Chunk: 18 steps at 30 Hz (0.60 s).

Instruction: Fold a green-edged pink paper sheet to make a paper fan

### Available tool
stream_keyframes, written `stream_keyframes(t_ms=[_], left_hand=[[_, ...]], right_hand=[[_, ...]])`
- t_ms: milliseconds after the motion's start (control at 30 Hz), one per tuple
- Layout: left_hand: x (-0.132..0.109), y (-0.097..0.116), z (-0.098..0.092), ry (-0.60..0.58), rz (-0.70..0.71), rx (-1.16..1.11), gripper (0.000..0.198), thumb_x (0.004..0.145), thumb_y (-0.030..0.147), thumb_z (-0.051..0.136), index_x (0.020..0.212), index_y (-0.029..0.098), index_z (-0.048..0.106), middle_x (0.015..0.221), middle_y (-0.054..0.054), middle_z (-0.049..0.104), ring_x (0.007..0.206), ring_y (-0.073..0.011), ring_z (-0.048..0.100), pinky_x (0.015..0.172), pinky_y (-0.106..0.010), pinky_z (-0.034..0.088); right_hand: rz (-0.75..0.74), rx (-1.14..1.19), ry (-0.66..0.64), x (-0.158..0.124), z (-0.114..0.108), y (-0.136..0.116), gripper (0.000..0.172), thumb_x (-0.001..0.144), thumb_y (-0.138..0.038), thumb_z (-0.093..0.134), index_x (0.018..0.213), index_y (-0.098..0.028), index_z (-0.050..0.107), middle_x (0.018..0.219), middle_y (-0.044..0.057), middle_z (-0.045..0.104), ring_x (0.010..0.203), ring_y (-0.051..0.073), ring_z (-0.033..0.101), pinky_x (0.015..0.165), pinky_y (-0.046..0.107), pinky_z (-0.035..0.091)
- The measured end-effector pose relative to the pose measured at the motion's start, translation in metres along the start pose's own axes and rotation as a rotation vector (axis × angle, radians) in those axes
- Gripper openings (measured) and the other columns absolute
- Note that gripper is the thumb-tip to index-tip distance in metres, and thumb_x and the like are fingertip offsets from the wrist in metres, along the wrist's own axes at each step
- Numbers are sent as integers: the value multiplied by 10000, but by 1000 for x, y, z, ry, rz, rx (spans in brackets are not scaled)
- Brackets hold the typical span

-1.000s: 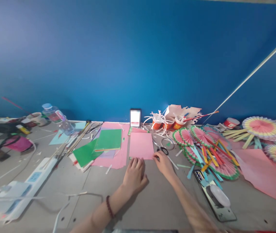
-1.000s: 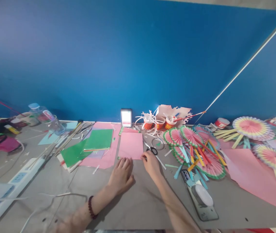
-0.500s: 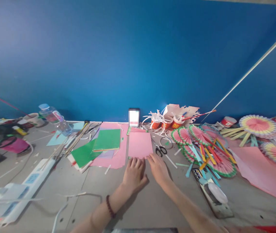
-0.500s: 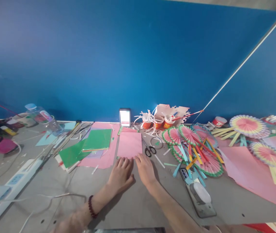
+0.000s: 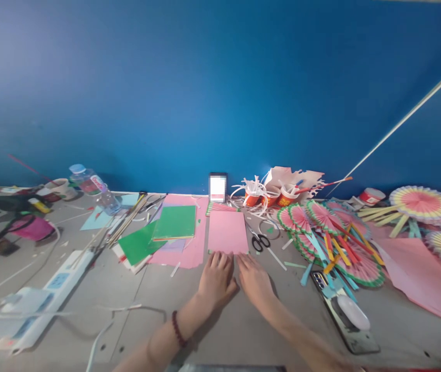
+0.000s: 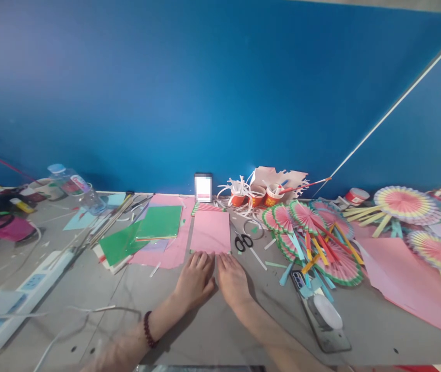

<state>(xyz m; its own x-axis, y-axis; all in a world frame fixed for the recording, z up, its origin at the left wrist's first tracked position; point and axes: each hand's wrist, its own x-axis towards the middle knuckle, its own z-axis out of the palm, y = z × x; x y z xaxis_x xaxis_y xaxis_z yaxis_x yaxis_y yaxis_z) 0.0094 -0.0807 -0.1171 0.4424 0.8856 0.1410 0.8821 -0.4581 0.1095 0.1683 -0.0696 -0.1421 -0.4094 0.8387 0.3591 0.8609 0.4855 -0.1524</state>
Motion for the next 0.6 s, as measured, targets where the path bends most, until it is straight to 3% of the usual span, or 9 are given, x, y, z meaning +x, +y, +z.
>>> stream_keyframes(t_ms=[133, 367, 600], left_hand=[[0, 1, -2, 16, -5, 4, 624, 823, 294, 486, 1416, 101, 454, 1272, -148, 572, 1235, -325, 446, 1109, -477, 329], [2, 3, -6, -1, -4, -5, 634, 813, 261, 490, 1415, 69, 448, 1242, -157, 580, 1212, -334, 457, 1107, -481, 327], [1, -2, -7, 12, -6, -60, 586, 817, 233, 520, 1390, 122, 461, 1224, -133, 579, 1182, -316, 474, 1067, -490, 370]], right_hand=[[0, 31, -28, -3, -8, 5, 527, 757, -5, 439, 1229, -113, 648, 1214, 137, 694, 1111, 247, 660, 981, 393, 539], [18, 1, 60, -8, -8, 6, 497, 782, -33, 448, 1228, -118, 650, 1259, 159, 666, 1182, 276, 619, 1009, 444, 522], [57, -10, 4, -9, -5, 8, 452, 815, -52, 466, 1216, -107, 665, 1262, 158, 665, 1176, 261, 627, 1039, 424, 497]])
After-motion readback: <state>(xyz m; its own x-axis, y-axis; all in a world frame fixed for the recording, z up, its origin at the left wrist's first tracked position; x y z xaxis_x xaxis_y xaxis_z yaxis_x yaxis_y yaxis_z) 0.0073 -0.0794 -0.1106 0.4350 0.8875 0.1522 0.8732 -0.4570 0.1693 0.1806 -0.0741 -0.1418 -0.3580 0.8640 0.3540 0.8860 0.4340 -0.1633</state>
